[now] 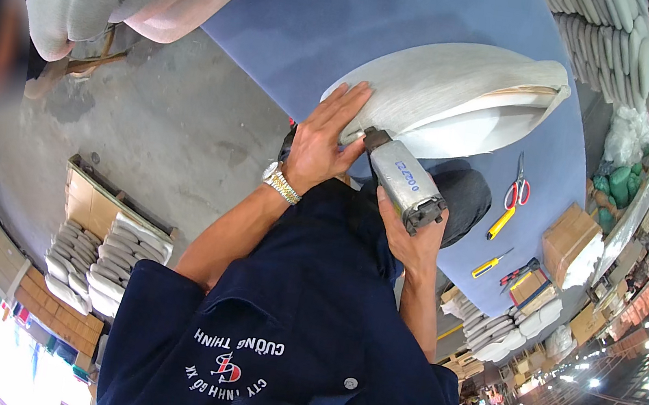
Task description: The person trims excess fabric from a cushion cover using scissors, then uses a staple gun to secure the fabric around the cushion. The person repeatedly staples along the edges and trims remaining fabric with a utility knife.
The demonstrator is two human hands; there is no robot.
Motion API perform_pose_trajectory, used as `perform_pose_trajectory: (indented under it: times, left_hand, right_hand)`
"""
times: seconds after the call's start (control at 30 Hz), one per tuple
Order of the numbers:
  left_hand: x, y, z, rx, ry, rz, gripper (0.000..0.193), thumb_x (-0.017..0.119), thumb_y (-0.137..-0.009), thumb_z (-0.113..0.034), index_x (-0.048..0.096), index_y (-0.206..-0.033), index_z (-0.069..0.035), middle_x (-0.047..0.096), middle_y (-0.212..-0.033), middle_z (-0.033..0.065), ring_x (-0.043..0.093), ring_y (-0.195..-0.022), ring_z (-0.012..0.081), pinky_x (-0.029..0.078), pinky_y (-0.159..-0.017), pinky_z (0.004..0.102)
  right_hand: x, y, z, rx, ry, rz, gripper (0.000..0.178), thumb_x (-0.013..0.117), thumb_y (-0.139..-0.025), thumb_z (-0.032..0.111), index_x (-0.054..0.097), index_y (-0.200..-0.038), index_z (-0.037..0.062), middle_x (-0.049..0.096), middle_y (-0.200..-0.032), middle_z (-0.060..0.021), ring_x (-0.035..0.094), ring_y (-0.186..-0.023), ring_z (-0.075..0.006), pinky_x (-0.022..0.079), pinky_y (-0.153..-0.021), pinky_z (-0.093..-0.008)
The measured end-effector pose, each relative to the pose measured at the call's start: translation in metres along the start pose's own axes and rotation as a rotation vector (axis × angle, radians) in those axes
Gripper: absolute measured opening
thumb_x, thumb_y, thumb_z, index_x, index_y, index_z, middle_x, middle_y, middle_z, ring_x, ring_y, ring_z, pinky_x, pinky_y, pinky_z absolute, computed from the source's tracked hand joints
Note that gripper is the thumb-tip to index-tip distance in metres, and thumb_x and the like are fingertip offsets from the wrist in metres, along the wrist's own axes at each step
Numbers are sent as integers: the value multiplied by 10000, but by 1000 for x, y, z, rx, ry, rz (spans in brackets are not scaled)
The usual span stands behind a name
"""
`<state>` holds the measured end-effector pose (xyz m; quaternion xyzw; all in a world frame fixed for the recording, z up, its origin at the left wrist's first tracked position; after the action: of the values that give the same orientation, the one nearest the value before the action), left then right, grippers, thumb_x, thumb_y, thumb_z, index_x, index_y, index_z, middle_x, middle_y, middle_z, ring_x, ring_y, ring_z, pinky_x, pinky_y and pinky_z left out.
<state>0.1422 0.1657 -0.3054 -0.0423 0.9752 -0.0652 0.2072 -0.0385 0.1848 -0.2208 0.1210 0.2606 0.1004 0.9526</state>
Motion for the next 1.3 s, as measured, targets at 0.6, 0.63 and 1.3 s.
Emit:
perform_pose_trajectory:
  times: [0.6,0.63,1.3]
  left_hand:
    - [-3,-6,2,-81,132,122,871,734,-701,58,499,-1528,-78,496,-1573,160,412,-1483,412,395,-1206,472]
    - [-4,-5,2,-84,142,124,885,729,-695,75,492,-1533,-80,486,-1581,159,401,-1490,413,389,-1210,474]
    - [-10,-20,5,-50,32,187,693,746,-923,-138,452,-1539,-15,498,-1550,232,493,-1436,367,414,-1171,423]
  right_hand:
    - [14,-16,5,-127,221,200,328,754,-812,22,665,-1125,-25,691,-979,-160,708,-846,-338,559,-781,-333]
    - [15,-15,3,-88,185,194,334,752,-807,26,664,-1126,-21,687,-979,-164,705,-851,-348,560,-778,-339]
    - [-44,53,18,-1,4,-195,364,825,-796,70,716,-1133,-14,754,-1004,-132,742,-926,-212,551,-827,-318]
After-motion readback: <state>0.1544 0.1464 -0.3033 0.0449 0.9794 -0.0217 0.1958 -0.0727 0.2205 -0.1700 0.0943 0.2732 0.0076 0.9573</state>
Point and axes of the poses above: each hand's wrist, its own y-axis away from the middle knuckle, its own x-axis out of the palm, z = x × y, the point moved 6 cm from there along -y, towards the middle knuckle
